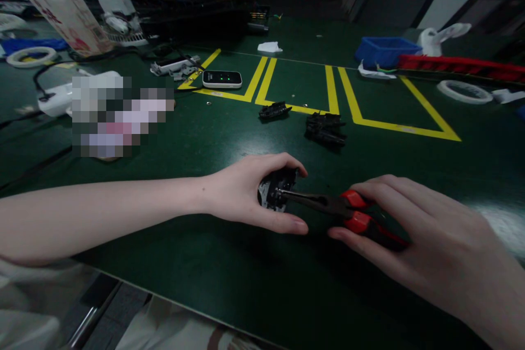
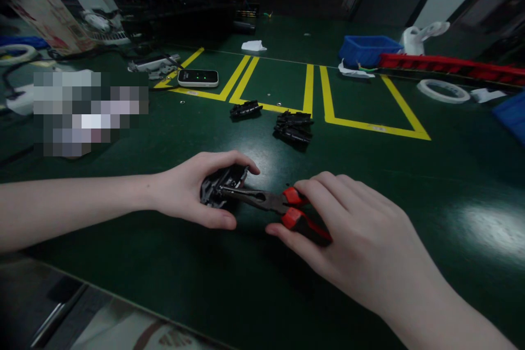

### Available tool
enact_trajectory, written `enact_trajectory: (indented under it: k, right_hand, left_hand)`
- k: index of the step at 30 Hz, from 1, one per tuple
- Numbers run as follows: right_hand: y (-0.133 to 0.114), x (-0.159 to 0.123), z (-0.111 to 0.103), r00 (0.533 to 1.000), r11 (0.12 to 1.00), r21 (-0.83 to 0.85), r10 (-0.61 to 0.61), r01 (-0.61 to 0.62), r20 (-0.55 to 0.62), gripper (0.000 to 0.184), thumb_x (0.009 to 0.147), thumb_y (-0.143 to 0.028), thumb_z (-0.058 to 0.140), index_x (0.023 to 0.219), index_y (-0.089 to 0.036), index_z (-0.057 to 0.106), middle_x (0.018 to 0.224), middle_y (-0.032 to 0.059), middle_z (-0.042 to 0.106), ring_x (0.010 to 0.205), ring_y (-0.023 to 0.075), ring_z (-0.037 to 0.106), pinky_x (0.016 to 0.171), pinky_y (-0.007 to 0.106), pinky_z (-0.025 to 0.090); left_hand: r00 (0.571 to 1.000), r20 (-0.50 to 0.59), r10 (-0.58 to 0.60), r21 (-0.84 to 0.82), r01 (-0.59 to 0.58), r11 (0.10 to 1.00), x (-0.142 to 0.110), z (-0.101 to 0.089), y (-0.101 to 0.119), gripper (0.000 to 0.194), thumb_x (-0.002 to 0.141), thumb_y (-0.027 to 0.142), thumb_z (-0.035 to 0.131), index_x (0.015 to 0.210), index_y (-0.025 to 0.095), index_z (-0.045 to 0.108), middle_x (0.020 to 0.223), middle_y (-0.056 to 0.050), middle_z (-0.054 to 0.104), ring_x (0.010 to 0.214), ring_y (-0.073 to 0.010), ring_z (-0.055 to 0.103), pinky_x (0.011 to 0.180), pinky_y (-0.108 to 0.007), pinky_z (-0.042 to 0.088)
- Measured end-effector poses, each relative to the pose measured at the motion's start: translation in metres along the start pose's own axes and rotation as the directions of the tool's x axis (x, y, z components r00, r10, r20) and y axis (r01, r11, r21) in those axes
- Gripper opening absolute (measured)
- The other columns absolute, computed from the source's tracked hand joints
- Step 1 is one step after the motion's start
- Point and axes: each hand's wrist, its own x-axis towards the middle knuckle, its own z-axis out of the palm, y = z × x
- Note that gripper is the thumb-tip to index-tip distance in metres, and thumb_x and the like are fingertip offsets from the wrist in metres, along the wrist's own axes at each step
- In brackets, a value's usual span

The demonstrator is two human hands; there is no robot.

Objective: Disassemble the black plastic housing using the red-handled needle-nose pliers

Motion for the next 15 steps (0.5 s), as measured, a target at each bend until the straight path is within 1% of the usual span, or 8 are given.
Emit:
enact_trajectory:
  k: [3, 5, 7, 11, 15]
  right_hand:
    - [-0.0025, 0.0014, -0.0002, 0.999, 0.999, -0.030, -0.040, 0.040, -0.018, 0.034, 0.101, -0.056, 0.051, 0.102, -0.024, 0.061, 0.093, 0.0114, 0.073, 0.074, 0.0273, 0.069, 0.058, 0.040, 0.052]
    - [-0.0027, 0.0021, -0.0005, 0.998, 0.999, -0.011, -0.053, 0.052, -0.019, 0.033, 0.101, -0.056, 0.051, 0.102, -0.024, 0.060, 0.093, 0.0105, 0.072, 0.073, 0.0257, 0.069, 0.056, 0.038, 0.052]
    - [-0.0018, 0.0029, -0.0006, 0.999, 0.998, 0.045, -0.042, 0.041, 0.001, 0.033, 0.101, -0.057, 0.052, 0.102, -0.025, 0.061, 0.089, 0.0079, 0.071, 0.069, 0.0228, 0.069, 0.054, 0.035, 0.052]
    - [0.0007, 0.0040, 0.0001, 0.999, 0.990, 0.138, 0.000, -0.005, 0.040, 0.032, 0.099, -0.058, 0.056, 0.100, -0.026, 0.062, 0.082, 0.0035, 0.069, 0.062, 0.0185, 0.067, 0.050, 0.031, 0.051]
    - [0.0008, 0.0042, 0.0017, 0.999, 0.988, 0.152, 0.016, -0.022, 0.041, 0.033, 0.098, -0.059, 0.058, 0.099, -0.027, 0.063, 0.082, 0.0028, 0.069, 0.062, 0.0181, 0.067, 0.049, 0.030, 0.051]
  left_hand:
    - [0.997, 0.078, -0.020, -0.029, 0.022, 0.999, 0.0010, -0.0043, -0.0004, 0.067, 0.076, 0.063, 0.084, 0.122, 0.018, 0.065, 0.107, -0.006, 0.072, 0.089, -0.0229, 0.066, 0.076, -0.034, 0.051]
    - [0.994, 0.110, -0.012, -0.036, 0.016, 0.999, 0.0013, -0.0053, -0.0010, 0.067, 0.077, 0.064, 0.083, 0.121, 0.018, 0.065, 0.106, -0.006, 0.071, 0.088, -0.0224, 0.066, 0.074, -0.033, 0.051]
    - [0.997, 0.070, 0.011, -0.030, -0.009, 1.000, 0.0008, -0.0042, -0.0013, 0.069, 0.075, 0.062, 0.086, 0.122, 0.017, 0.063, 0.108, -0.006, 0.071, 0.091, -0.0223, 0.065, 0.076, -0.034, 0.050]
    - [0.997, -0.050, 0.065, -0.005, -0.065, 0.998, -0.0010, 0.0015, -0.0005, 0.071, 0.072, 0.051, 0.091, 0.125, 0.015, 0.060, 0.109, -0.005, 0.068, 0.092, -0.0201, 0.062, 0.081, -0.033, 0.049]
    - [0.994, -0.074, 0.085, 0.015, -0.084, 0.996, -0.0017, 0.0045, -0.0002, 0.068, 0.073, 0.047, 0.090, 0.125, 0.017, 0.058, 0.112, -0.006, 0.068, 0.093, -0.0206, 0.062, 0.082, -0.033, 0.049]
